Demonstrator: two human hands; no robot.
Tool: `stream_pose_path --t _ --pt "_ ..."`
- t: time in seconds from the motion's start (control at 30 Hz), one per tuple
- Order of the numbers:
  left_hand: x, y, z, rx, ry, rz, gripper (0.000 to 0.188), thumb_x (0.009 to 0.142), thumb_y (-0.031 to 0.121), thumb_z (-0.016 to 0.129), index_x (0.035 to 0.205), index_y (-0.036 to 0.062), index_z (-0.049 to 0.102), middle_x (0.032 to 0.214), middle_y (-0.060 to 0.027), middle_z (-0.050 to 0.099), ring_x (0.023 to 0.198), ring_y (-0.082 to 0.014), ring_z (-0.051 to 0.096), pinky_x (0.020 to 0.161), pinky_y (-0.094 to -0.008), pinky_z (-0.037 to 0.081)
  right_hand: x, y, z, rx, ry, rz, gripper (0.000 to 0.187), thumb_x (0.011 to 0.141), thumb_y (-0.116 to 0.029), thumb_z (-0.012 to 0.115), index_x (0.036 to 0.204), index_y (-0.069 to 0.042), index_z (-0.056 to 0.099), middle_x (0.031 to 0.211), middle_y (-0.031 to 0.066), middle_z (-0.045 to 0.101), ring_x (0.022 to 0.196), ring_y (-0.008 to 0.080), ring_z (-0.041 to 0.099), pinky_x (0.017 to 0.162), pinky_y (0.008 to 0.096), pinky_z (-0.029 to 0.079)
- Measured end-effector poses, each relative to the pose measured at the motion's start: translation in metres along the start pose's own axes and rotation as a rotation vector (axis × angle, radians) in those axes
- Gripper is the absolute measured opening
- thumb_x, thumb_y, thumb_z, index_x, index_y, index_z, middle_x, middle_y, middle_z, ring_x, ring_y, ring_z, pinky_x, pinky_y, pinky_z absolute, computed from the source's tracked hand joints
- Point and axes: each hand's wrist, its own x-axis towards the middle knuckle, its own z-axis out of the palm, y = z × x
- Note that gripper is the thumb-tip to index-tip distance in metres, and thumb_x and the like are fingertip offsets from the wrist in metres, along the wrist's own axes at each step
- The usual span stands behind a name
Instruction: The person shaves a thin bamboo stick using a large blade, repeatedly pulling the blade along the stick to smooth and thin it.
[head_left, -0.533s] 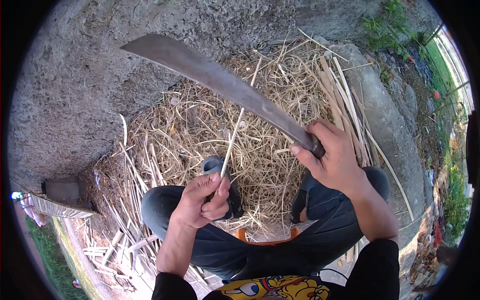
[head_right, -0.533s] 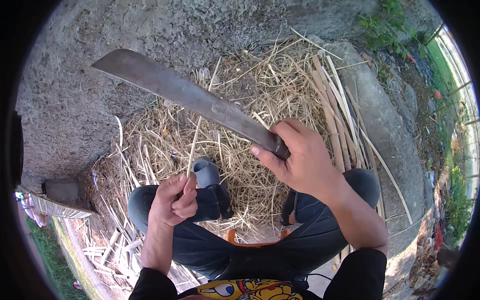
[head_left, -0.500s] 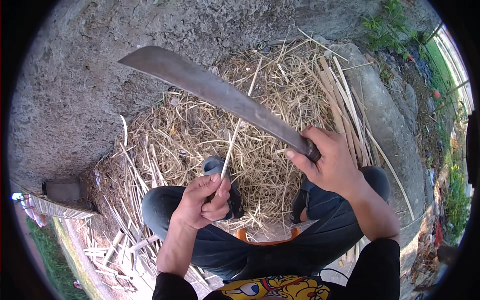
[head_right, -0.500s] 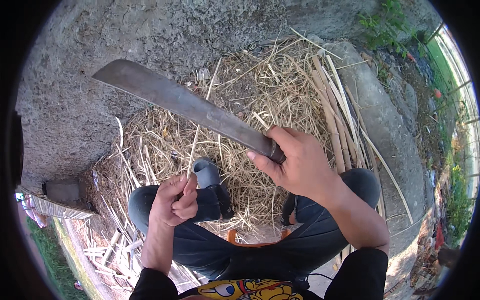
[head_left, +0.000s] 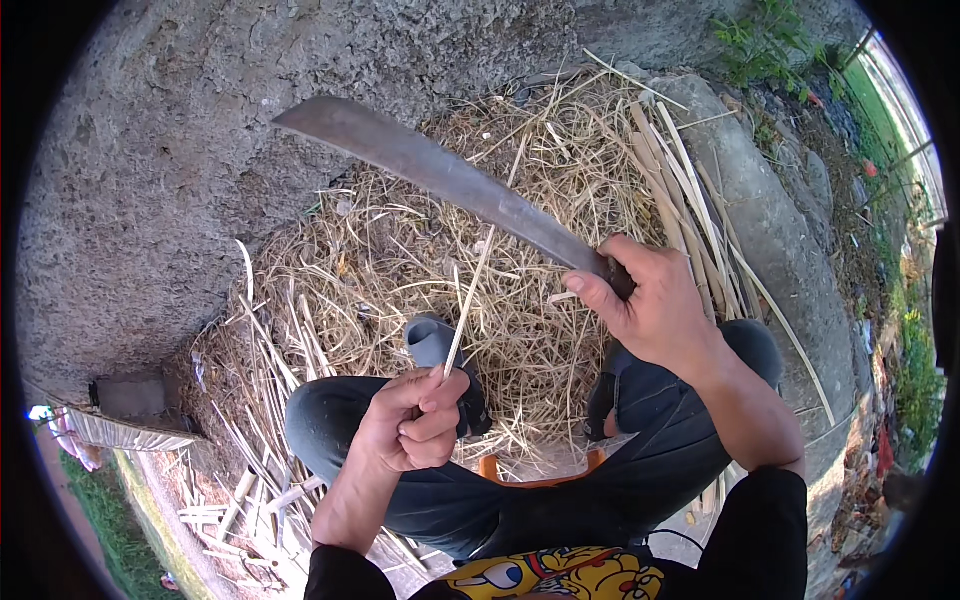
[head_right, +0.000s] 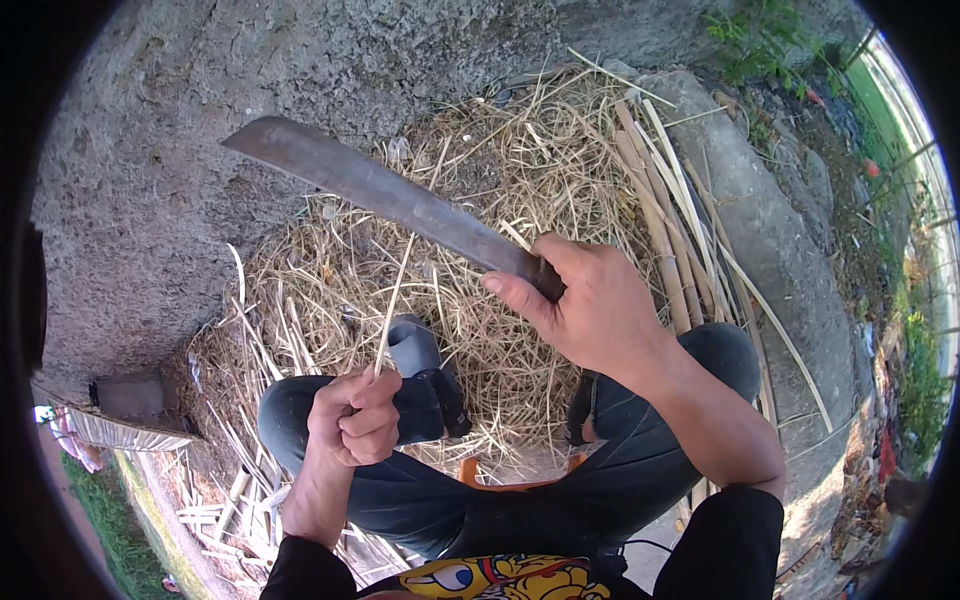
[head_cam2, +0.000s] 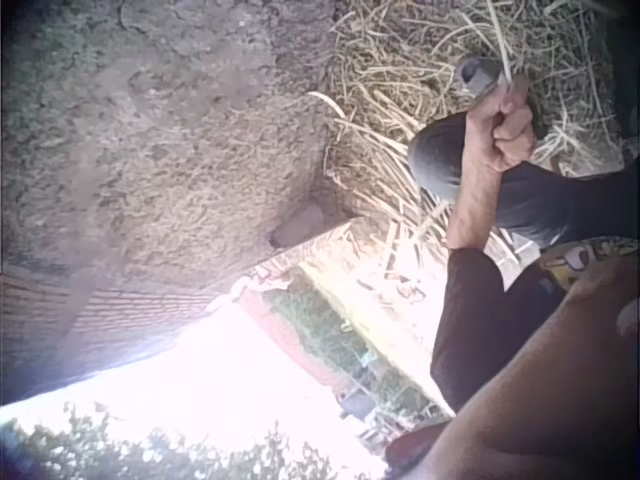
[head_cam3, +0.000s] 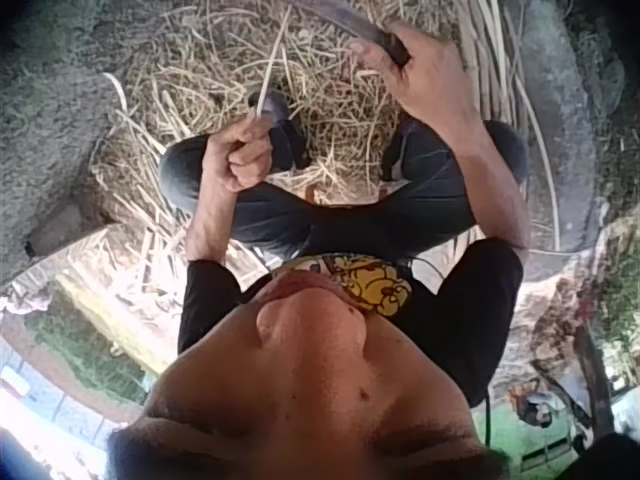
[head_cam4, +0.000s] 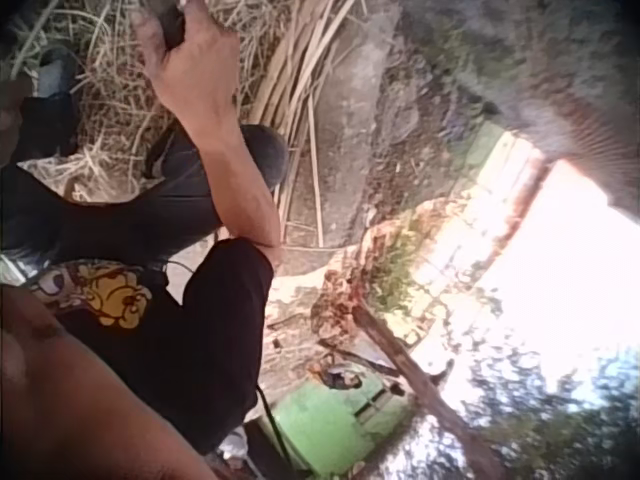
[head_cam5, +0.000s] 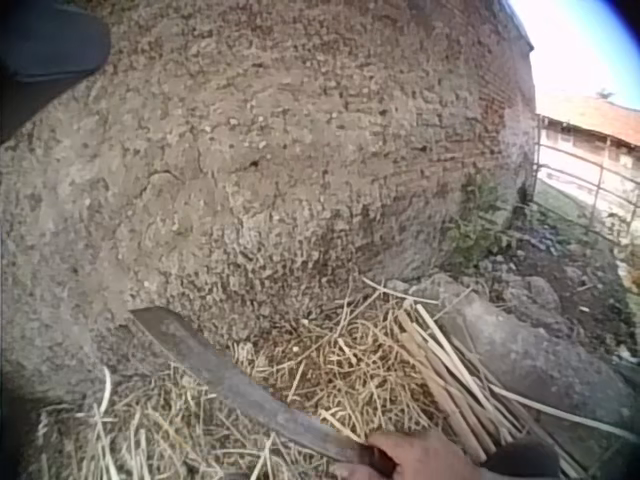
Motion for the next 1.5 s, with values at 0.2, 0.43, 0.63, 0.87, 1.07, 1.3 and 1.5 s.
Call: stream_pose_path --t 0.2,0.43,0.63,0.87,1.07,1.3,1.5 --pt "0.005 -0.001 0.003 -0.001 -0.062 -0.030 0.037 0.112 0.032 0.038 0.082 0.0109 0.041 0.050 0.0054 0.030 0.034 -0.0020 0.019 0.032 -0.0221 0.011 -0.014 -0.006 0.017 0.153 -0.056 -0.105 0.055 0.095 -0.055 0.067 0.081 -0.002 0.063 0.058 0.0106 0.058 0.051 0.0275 0.065 0.046 0.0389 0.048" --pt "0.012 -0.007 0.003 -0.098 -0.106 -0.047 0.036 0.112 0.032 0.039 0.082 0.0126 0.040 0.049 0.0073 0.027 0.033 -0.0024 0.019 0.031 -0.0226 0.012 -0.015 -0.013 0.024 -0.020 -0.063 -0.171 0.057 0.091 -0.063 0.065 0.084 -0.007 0.063 0.063 0.0091 0.062 0.054 0.0307 0.067 0.047 0.0414 0.051" --pt "0.009 -0.010 0.000 -0.125 -0.061 -0.098 0.036 0.111 0.033 0.040 0.081 0.0130 0.038 0.049 0.0062 0.029 0.034 -0.0022 0.020 0.030 -0.0219 0.012 0.008 0.008 -0.002 -0.071 0.030 0.062 0.056 0.093 -0.058 0.067 0.081 -0.003 0.064 0.059 0.0118 0.058 0.053 0.0291 0.062 0.049 0.0414 0.046" --pt "0.002 -0.010 -0.001 0.054 -0.117 -0.081 0.036 0.111 0.033 0.043 0.082 0.0117 0.040 0.051 0.0053 0.031 0.035 -0.0016 0.021 0.032 -0.0216 0.013 0.021 0.045 -0.033 0.029 0.272 0.377 0.066 0.100 -0.059 0.058 0.074 0.002 0.063 0.052 0.0074 0.049 0.049 0.0199 0.053 0.050 0.0417 0.037" --pt "0.020 -0.019 -0.003 0.368 0.141 0.217 0.034 0.114 0.033 0.035 0.093 0.0097 0.049 0.062 0.0031 0.035 0.051 -0.0072 0.028 0.044 -0.0218 0.024 0.002 0.008 -0.011 0.696 0.126 0.533 0.039 0.093 -0.036 0.077 0.088 0.000 0.061 0.066 0.0004 0.062 0.046 0.0032 0.052 0.042 0.0213 0.039" --pt "0.055 -0.040 -0.016 0.623 0.350 0.324 0.032 0.113 0.036 0.038 0.102 0.0090 0.053 0.072 0.0003 0.045 0.055 -0.0073 0.035 0.050 -0.0225 0.030 -0.004 -0.033 0.030 0.942 0.049 0.502 0.027 0.086 -0.010 0.081 0.094 -0.001 0.057 0.086 0.0069 0.074 0.049 0.0044 0.058 0.043 0.0230 0.045" --pt "0.071 -0.052 -0.020 0.826 0.393 0.373 0.035 0.114 0.035 0.036 0.107 0.0061 0.055 0.079 -0.0014 0.055 0.065 -0.0099 0.050 0.060 -0.0245 0.042 -0.013 -0.034 0.054 1.048 -0.137 0.626 0.026 0.088 0.003 0.076 0.089 -0.004 0.050 0.070 0.0038 0.060 0.048 0.0080 0.056 0.044 0.0246 0.045"
